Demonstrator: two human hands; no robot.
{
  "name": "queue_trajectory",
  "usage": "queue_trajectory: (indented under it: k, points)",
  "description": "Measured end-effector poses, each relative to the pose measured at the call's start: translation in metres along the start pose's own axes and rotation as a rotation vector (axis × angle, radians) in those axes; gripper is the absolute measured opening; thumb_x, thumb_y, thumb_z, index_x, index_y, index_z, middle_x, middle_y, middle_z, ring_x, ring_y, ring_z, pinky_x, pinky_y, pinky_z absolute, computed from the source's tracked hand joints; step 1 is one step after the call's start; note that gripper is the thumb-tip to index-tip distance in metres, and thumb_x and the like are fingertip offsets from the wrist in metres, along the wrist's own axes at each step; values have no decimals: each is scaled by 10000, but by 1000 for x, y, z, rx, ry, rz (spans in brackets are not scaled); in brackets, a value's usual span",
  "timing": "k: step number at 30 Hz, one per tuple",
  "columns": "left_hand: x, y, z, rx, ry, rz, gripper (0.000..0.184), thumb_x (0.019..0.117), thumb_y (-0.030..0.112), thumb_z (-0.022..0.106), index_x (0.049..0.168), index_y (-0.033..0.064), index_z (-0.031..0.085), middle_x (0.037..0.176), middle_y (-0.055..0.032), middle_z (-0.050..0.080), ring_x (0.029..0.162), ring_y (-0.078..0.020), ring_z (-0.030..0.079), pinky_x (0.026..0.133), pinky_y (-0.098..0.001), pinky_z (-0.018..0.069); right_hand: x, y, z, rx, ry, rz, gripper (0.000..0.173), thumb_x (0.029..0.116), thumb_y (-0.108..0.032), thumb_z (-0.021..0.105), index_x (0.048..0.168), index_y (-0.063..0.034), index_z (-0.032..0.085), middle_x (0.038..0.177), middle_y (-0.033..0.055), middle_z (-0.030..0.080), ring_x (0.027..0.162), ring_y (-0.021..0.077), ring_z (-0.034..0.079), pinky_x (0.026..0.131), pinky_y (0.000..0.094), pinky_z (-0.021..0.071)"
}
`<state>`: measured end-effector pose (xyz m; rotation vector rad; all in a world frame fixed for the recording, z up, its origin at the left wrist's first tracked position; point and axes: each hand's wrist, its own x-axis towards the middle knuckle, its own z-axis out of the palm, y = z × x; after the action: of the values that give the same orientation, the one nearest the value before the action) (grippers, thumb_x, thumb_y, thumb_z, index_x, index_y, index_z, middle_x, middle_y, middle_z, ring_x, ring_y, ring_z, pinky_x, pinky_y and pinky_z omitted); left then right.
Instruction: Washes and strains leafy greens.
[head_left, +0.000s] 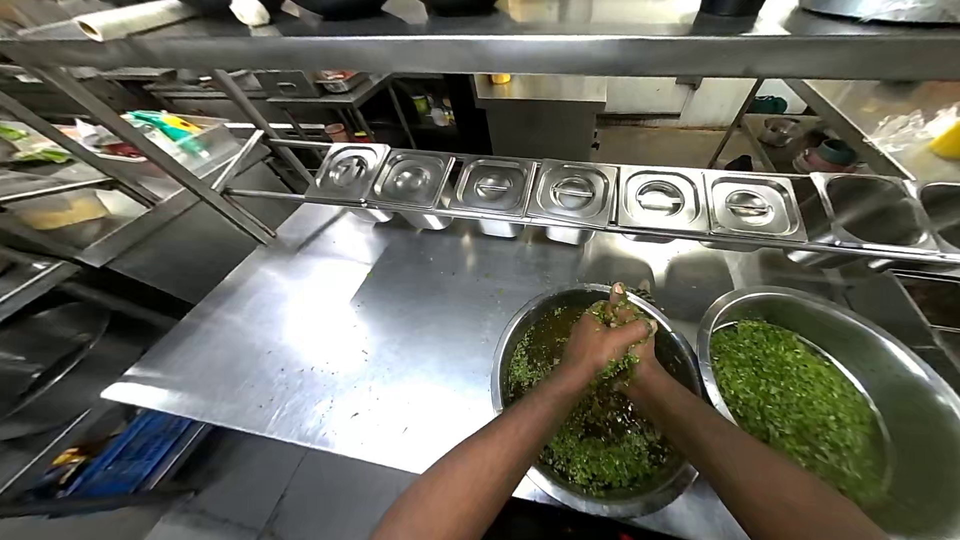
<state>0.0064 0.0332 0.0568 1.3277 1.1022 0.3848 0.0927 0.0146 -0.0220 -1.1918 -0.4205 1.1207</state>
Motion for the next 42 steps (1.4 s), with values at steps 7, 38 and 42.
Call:
queue_trajectory:
  k: [7,38,42]
  points:
    - [15,-32,-3,26,6,122,463,959,407,663,1263,62,614,1038,-111,661,926,-192,631,813,-410,540,-2,11,-13,-73,-48,63,457,1078,-524,386,1147,-150,640,910,8,640,830,90,611,704,307,533]
    - [67,-135,-53,-131,190,363,251,969,161,695,1184,31,688,1159,-92,717,1042,-157,674,941,-395,550,7,-64,-22,-173,129,-207,422,1104,-411,398,749,-220,523,549,-101,474,416,6,415,389,161,375]
    - [68,-139,-51,-130,159,379,275,951,188,727,1165,23,681,1156,-103,715,1026,-163,686,931,-392,567,14,-75,-17,-135,-4,-290,453,1126,-392,284,749,-253,492,530,-121,460,416,-8,428,394,151,383]
